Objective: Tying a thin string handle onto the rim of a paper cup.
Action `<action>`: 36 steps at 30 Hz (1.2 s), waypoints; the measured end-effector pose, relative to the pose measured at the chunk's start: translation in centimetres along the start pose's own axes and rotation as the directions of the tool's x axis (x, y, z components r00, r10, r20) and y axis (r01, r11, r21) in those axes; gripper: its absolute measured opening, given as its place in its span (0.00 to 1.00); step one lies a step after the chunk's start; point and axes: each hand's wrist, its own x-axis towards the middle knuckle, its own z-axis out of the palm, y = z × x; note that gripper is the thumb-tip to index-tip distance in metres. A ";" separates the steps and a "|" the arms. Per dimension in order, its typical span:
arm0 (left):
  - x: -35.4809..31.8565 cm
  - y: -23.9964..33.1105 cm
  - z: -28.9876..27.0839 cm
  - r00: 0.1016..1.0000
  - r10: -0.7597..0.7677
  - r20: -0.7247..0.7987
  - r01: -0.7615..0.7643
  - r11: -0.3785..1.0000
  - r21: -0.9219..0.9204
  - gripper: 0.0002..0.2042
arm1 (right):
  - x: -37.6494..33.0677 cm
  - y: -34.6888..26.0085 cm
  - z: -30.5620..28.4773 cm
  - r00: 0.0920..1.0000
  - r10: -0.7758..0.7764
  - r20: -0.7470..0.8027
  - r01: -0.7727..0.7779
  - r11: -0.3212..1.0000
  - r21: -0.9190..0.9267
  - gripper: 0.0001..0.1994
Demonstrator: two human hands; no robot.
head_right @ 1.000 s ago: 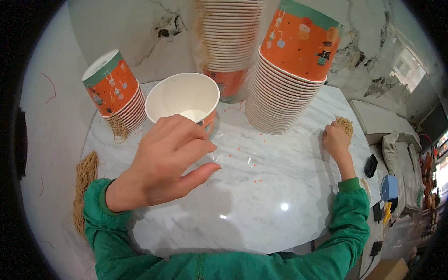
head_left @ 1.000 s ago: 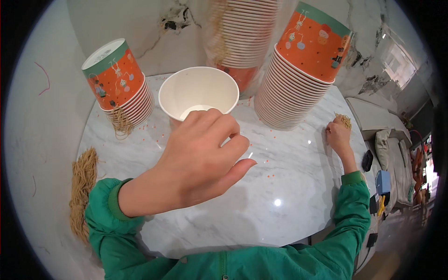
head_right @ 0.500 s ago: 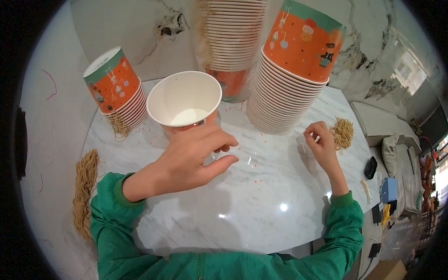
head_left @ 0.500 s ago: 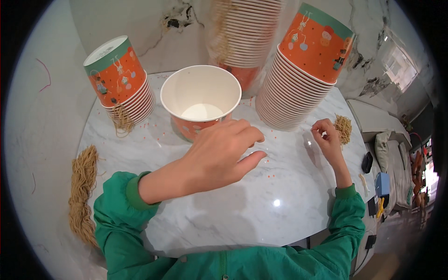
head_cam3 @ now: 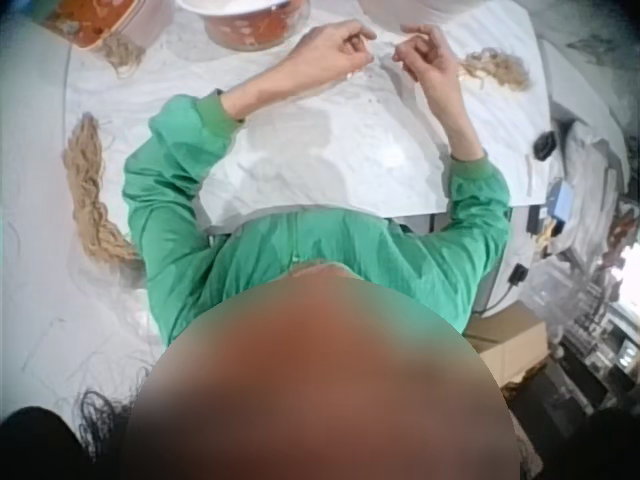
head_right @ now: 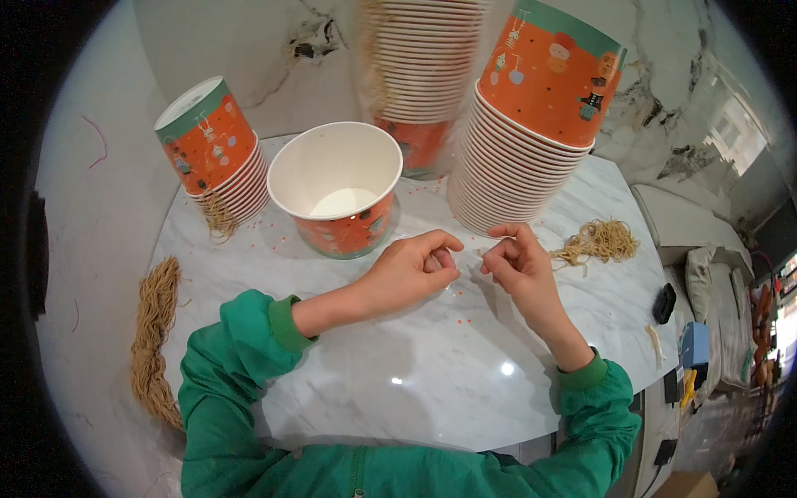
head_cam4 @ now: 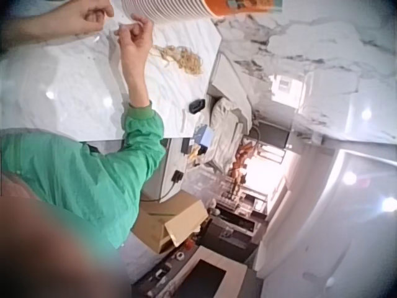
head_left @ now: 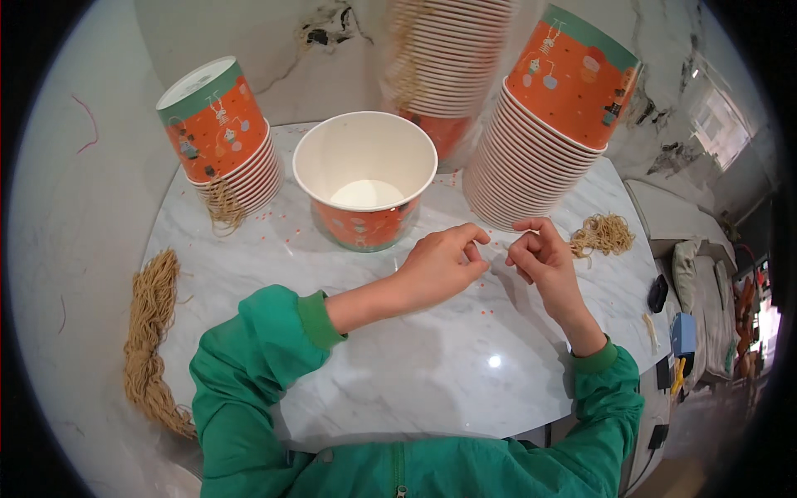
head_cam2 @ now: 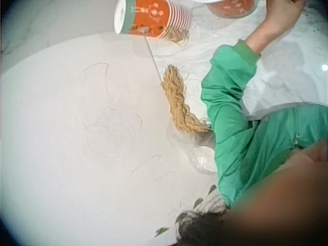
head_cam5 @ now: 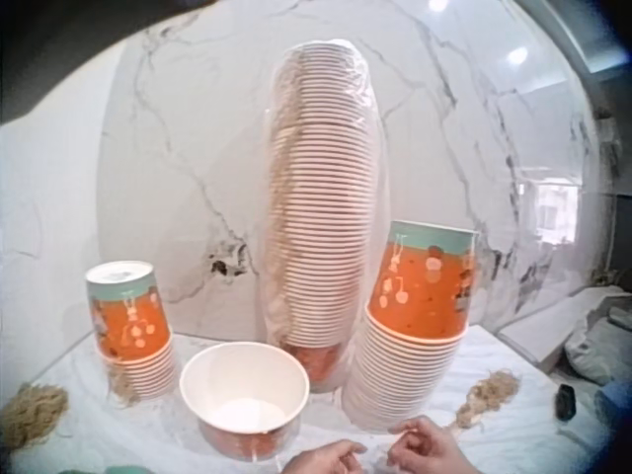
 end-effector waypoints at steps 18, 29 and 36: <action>0.8 -1.4 1.9 0.881 0.473 0.014 -0.398 0.725 0.562 0.05 | -0.8 2.1 1.4 0.986 -0.156 0.055 0.162 0.977 -0.139 0.17; -2.4 0.9 -0.9 0.920 0.392 -0.022 -0.324 0.790 0.521 0.03 | 0.2 4.8 -8.9 0.871 -0.488 0.050 0.182 0.226 -0.957 0.10; -5.7 3.6 -3.9 0.933 0.358 -0.029 -0.294 0.809 0.509 0.03 | -1.2 6.7 -18.5 0.884 -0.460 -0.089 -0.051 0.094 -0.994 0.10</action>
